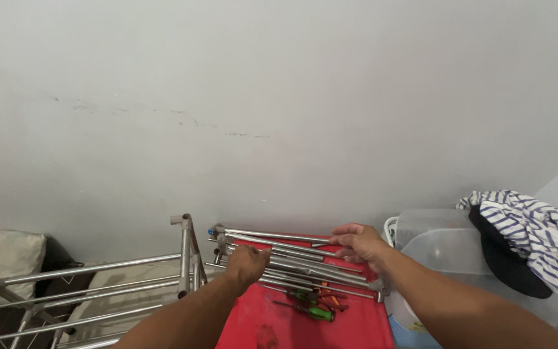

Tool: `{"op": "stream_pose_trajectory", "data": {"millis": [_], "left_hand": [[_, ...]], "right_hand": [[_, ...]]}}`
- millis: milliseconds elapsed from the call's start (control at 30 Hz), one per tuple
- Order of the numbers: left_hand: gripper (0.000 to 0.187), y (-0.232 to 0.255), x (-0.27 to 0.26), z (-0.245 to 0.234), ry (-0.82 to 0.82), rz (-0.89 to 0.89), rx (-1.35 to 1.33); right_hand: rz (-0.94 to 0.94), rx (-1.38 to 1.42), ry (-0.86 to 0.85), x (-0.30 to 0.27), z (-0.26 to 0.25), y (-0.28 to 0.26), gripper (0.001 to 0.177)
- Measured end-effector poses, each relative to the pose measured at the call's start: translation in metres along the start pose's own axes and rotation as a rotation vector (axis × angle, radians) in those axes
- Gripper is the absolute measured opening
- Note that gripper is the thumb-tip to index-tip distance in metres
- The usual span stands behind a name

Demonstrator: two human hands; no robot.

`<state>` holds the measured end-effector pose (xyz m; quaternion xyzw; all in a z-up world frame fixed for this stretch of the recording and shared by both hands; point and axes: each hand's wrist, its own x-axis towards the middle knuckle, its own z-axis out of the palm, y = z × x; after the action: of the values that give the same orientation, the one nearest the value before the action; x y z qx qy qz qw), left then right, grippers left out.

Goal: The person assembles a metal shelving unit by connecting metal poles and corner joints. They insert poles into joints and secure the frame, working with multiple components on a red stool in a small room.

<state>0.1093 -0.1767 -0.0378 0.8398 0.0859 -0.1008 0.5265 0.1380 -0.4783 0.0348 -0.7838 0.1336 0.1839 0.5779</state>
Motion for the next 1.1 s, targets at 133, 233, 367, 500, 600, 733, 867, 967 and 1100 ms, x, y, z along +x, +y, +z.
{"op": "stream_pose_trajectory", "data": {"millis": [133,233,367,500,600,733,867,967,1100], "left_hand": [[0.054,0.007,-0.002,-0.005,-0.018,0.007,0.097],[0.057,0.004,0.004,-0.005,-0.003,0.019,0.144],[0.052,-0.012,0.02,0.003,0.034,0.065,0.123],[0.046,-0.031,0.034,0.01,0.07,0.051,0.064],[0.046,-0.041,0.035,0.016,0.073,-0.01,0.089],[0.042,-0.056,0.041,0.021,0.07,-0.01,0.117],[0.038,-0.074,0.057,0.033,0.053,-0.066,0.03],[0.035,-0.091,0.067,0.049,0.079,-0.032,0.005],[0.035,-0.117,0.082,0.068,0.063,-0.078,-0.022]], "right_hand": [[0.002,0.021,-0.018,0.009,0.0,0.0,0.037],[-0.009,0.041,-0.031,0.016,0.002,0.0,0.038],[-0.01,0.018,-0.02,0.027,0.005,0.002,0.038],[0.016,0.009,-0.009,0.042,0.006,0.012,0.037],[0.024,-0.019,0.004,0.056,0.003,0.028,0.036],[0.025,0.024,-0.008,0.07,-0.001,0.05,0.034],[0.076,0.062,0.037,0.083,0.0,0.069,0.032],[0.086,0.029,0.061,0.098,0.001,0.089,0.031],[0.111,-0.038,0.041,0.125,0.007,0.129,0.03]]}}
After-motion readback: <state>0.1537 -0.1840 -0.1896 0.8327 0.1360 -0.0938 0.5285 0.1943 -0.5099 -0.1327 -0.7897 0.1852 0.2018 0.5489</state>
